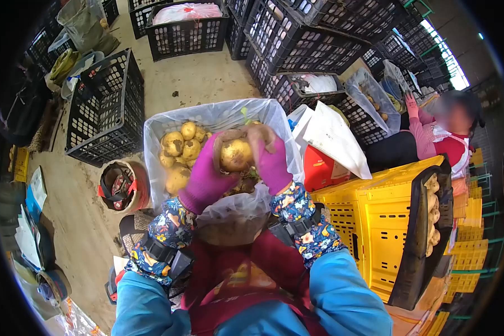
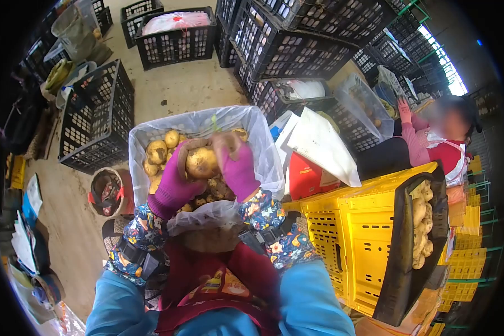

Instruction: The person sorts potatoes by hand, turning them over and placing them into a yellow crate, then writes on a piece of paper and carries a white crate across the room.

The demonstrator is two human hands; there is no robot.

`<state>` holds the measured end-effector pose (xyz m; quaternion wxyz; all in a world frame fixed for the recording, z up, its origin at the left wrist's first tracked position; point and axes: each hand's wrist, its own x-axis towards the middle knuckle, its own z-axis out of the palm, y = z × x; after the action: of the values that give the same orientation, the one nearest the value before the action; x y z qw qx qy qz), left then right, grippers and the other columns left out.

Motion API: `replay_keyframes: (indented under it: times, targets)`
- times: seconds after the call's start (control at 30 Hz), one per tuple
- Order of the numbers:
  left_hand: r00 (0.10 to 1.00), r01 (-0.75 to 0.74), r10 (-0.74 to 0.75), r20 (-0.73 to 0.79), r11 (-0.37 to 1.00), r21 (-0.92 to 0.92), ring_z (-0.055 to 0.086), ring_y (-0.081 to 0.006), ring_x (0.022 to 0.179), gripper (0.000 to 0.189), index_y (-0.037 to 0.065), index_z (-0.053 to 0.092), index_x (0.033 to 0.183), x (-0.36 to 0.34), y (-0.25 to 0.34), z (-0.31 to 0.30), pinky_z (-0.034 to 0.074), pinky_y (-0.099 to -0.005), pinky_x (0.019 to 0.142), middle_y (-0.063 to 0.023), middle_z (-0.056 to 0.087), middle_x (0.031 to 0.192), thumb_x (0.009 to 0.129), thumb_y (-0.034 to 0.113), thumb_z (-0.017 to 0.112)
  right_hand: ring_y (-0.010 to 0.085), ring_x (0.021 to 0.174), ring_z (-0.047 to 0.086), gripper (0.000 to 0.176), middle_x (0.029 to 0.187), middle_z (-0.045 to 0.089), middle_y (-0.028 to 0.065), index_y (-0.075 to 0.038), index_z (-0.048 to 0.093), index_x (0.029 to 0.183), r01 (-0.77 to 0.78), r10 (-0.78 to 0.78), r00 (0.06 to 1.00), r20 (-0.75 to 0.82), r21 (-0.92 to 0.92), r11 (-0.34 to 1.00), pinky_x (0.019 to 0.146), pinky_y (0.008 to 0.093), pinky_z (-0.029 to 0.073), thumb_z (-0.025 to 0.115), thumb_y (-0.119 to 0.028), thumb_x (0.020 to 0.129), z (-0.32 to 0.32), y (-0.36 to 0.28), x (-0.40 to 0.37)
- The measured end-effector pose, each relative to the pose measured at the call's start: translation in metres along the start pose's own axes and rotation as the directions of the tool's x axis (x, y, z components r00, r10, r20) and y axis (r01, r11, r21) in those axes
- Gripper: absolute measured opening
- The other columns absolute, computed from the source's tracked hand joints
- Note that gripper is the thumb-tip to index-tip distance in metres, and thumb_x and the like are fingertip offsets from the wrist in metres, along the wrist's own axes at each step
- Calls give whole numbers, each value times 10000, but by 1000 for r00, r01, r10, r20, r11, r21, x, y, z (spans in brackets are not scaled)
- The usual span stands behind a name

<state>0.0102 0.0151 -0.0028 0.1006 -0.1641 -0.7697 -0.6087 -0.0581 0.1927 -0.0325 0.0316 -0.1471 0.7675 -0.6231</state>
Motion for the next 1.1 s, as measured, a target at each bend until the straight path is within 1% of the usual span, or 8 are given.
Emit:
replay_keyframes:
  times: [0.07, 0.2, 0.3, 0.43, 0.57, 0.73, 0.97, 1.1]
  targets:
    - [998, -56, 56, 10, 997, 53, 488, -348, 1285, 752, 42, 474, 1343, -3, -4, 2, 407, -404, 1070, -173, 516, 1321, 628, -59, 684, 229, 1085, 600, 471, 1219, 612, 148, -3, 459, 1360, 285, -312, 947, 78, -655, 700, 909, 362, 473, 611, -190, 956, -15, 4, 0]
    - [968, -207, 238, -73, 932, 297, 496, -292, 1270, 768, 31, 431, 1377, -1, -15, 8, 421, -377, 1047, -150, 502, 1345, 659, -63, 684, 179, 1209, 525, 525, 1268, 571, 125, 14, 460, 1354, -114, 75, 991, 112, 404, 907, 1014, 310, 427, 667, -173, 909, 14, -31, -13]
    - [980, 178, -188, -63, 974, -140, 500, -225, 1238, 777, 25, 390, 1406, -6, -2, 7, 438, -345, 1018, -111, 484, 1359, 708, -33, 727, 159, 1257, 490, 536, 1277, 556, 128, 26, 471, 1338, 216, -218, 976, -18, -83, 973, 1047, 283, 403, 691, -174, 893, 15, -23, -10]
    - [837, 544, -492, 239, 706, -454, 486, -172, 1204, 763, 23, 385, 1409, -2, 3, -6, 450, -314, 994, -72, 473, 1348, 756, 35, 780, 153, 1014, 596, 382, 1186, 612, 108, 18, 562, 1233, 16, 2, 989, -148, 117, 993, 898, 283, 483, 665, -166, 914, 16, -31, -6]
    - [976, 215, -196, 98, 938, -272, 514, -201, 1181, 785, 39, 418, 1387, -4, -1, -1, 453, -315, 984, -92, 503, 1289, 700, 32, 799, 136, 876, 609, 337, 1100, 641, 89, 8, 603, 1150, -234, 282, 949, -138, 291, 928, 788, 291, 498, 627, -255, 942, -6, -23, 9]
    - [982, -119, 155, -106, 950, 289, 497, -248, 1222, 813, 42, 448, 1359, -3, -20, 6, 420, -351, 1038, -123, 503, 1275, 633, 25, 814, 197, 1020, 624, 513, 1060, 659, 124, 2, 622, 1128, 244, -250, 967, -39, -112, 963, 894, 322, 481, 751, -394, 828, 23, -27, -16]
    - [997, 78, -74, 25, 976, -205, 486, -248, 1239, 779, 50, 436, 1371, -4, -8, -2, 423, -357, 1020, -103, 500, 1295, 680, 51, 796, 171, 1072, 607, 536, 1113, 668, 141, 40, 607, 1190, -168, 201, 975, -99, 271, 948, 904, 332, 480, 721, -377, 872, -9, 0, 7]
    - [931, 356, -341, 133, 763, -539, 567, -198, 1130, 647, 62, 413, 1390, -5, 12, -12, 486, -306, 843, -82, 526, 1300, 831, 236, 689, 306, 1023, 625, 447, 1108, 656, 201, -131, 601, 1314, -32, -66, 993, -96, -771, 636, 850, 356, 495, 624, -368, 935, -24, 25, 1]
